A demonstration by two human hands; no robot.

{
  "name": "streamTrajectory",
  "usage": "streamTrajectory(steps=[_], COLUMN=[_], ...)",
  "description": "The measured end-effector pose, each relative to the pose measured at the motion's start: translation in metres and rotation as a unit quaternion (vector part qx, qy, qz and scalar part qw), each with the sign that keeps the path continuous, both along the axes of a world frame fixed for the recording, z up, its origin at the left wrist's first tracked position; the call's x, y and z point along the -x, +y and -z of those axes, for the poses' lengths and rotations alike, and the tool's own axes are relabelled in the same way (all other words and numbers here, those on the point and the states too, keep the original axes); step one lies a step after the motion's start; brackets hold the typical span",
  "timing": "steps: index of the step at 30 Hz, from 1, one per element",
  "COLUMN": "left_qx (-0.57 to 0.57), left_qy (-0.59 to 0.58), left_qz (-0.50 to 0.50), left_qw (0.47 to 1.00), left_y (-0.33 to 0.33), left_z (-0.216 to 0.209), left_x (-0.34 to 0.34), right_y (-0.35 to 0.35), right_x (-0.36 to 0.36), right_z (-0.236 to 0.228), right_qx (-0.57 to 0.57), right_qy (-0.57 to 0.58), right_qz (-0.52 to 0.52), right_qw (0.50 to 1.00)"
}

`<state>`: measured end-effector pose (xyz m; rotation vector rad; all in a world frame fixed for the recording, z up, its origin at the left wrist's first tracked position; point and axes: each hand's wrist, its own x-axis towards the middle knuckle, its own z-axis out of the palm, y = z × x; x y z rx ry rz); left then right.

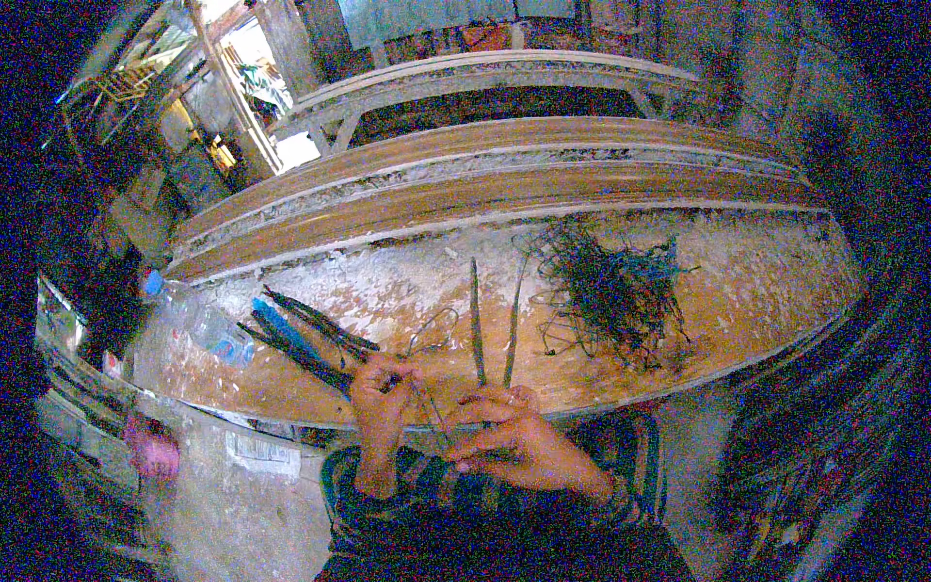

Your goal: The person strips the outer insulation from several black wires by hand, peeling back the sheath to expose the inner conductors. The stripped wires are placed on the workbench as the person continues with additional pieces.

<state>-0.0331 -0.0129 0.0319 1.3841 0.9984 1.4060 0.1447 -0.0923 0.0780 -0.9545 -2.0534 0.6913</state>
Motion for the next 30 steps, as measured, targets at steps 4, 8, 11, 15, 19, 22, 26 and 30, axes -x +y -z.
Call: streamTrajectory(steps=[4,8,11,15,19,22,26,30], left_qx=[0.000,0.063,-0.087,-0.114,-0.090,-0.099,-0.117,-0.091], left_qy=[0.042,0.022,0.138,0.146,0.127,0.113,0.083,0.090], left_qz=[0.057,0.163,0.204,0.335,0.449,0.459,0.440,0.342], left_qw=[0.997,0.984,0.965,0.924,0.880,0.876,0.886,0.931], left_y=[0.000,-0.001,-0.005,-0.020,-0.032,-0.035,-0.039,-0.029], left_z=[0.002,0.000,-0.007,-0.016,-0.018,-0.016,-0.012,-0.004], left_x=[0.002,0.002,0.002,-0.007,-0.016,-0.022,-0.024,-0.017], right_y=[0.001,0.000,0.001,0.011,0.019,0.022,0.024,0.029], right_x=[-0.007,-0.019,-0.018,-0.016,-0.013,-0.014,-0.015,-0.018], right_z=[0.001,0.007,0.013,0.018,0.023,0.028,0.038,0.047], right_qx=[0.043,0.034,-0.008,-0.137,-0.172,-0.154,-0.099,-0.119], right_qy=[0.071,0.138,0.132,0.040,0.041,0.099,0.175,0.127], right_qz=[-0.010,0.055,0.257,0.394,0.437,0.429,0.402,0.387], right_qw=[0.997,0.988,0.957,0.908,0.882,0.885,0.894,0.905])
